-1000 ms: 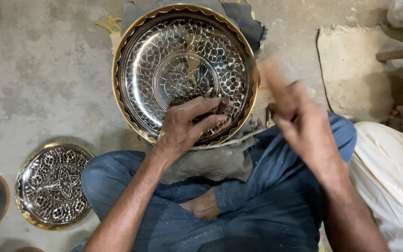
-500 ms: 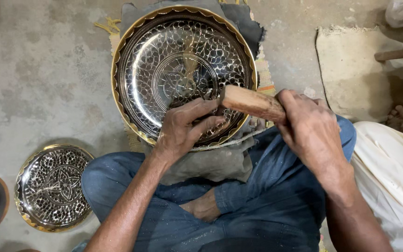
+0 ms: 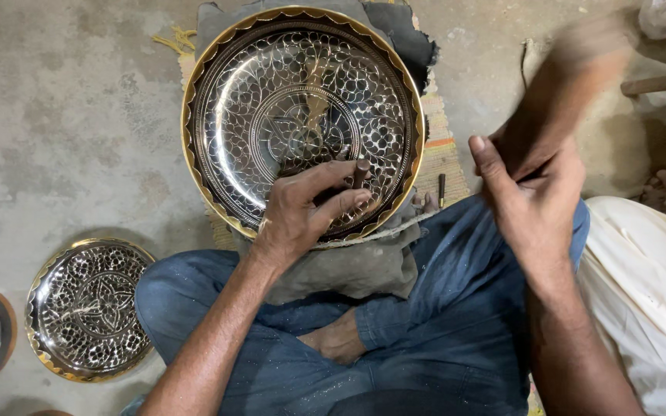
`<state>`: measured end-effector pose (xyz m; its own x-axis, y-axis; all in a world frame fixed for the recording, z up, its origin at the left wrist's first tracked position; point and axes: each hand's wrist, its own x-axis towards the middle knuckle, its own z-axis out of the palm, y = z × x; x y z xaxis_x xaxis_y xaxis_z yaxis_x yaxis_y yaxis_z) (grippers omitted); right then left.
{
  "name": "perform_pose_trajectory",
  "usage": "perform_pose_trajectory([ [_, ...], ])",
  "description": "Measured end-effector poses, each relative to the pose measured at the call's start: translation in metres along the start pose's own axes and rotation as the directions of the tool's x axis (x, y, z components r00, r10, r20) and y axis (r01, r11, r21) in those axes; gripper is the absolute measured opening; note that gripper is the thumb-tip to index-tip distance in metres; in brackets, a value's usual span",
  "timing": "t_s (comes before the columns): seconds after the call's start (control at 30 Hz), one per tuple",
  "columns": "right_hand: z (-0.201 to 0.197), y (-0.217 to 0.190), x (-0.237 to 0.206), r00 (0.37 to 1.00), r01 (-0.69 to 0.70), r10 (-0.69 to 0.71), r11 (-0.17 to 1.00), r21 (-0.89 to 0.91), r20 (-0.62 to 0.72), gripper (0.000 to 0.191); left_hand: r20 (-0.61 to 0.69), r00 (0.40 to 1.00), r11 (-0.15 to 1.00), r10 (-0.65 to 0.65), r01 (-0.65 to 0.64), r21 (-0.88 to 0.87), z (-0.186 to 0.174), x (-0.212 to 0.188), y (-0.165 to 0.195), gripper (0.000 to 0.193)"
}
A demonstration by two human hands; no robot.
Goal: The person sits cross-legged and uses a small metal punch and a wooden mallet to repeatedly strike and emboss a decorative pattern into a silver-colored metal plate with a gold rim. The plate rests on a cushion on the floor, and the person works on the central floral design.
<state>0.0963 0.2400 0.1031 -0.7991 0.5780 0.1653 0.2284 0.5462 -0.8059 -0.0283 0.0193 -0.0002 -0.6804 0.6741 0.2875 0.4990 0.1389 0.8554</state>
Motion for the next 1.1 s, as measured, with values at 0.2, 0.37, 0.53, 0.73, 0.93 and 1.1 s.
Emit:
perform_pose_trajectory([
  [0.2, -0.006, 0.017, -0.001, 0.883, 0.469, -0.404, 0.749, -0.468, 0.237, 0.036, 0.011, 0.999, 0.999, 0.041, -0.041, -0.005, 0.002, 0.001, -0.003, 0.038],
  [0.37, -0.004, 0.027, -0.002, 0.922, 0.366, -0.268, 0.84, -0.401, 0.28, 0.032, -0.005, 0.998, 0.997, 0.058, -0.057, 0.059, 0.001, 0.0, -0.006, 0.039],
  [0.53, -0.002, 0.024, -0.003, 0.948, 0.235, -0.163, 0.937, -0.257, 0.273, 0.04, 0.046, 0.999, 1.0, -0.019, 0.018, 0.012, 0.0, 0.0, -0.003, 0.037],
  [0.73, 0.004, 0.019, -0.009, 0.972, 0.036, 0.015, 0.977, -0.21, 0.236, 0.031, 0.036, 0.999, 0.999, 0.03, -0.031, 0.008, -0.002, 0.001, 0.0, 0.035],
  [0.93, 0.002, 0.018, -0.009, 0.982, 0.035, 0.003, 0.981, -0.192, 0.191, 0.035, 0.021, 1.0, 0.998, 0.005, -0.006, 0.063, -0.002, 0.002, 0.005, 0.037],
  [1.1, 0.002, 0.026, -0.01, 0.911, 0.41, -0.336, 0.799, -0.44, 0.239, 0.034, 0.019, 1.0, 0.995, 0.018, -0.02, 0.101, -0.003, 0.004, 0.007, 0.04],
])
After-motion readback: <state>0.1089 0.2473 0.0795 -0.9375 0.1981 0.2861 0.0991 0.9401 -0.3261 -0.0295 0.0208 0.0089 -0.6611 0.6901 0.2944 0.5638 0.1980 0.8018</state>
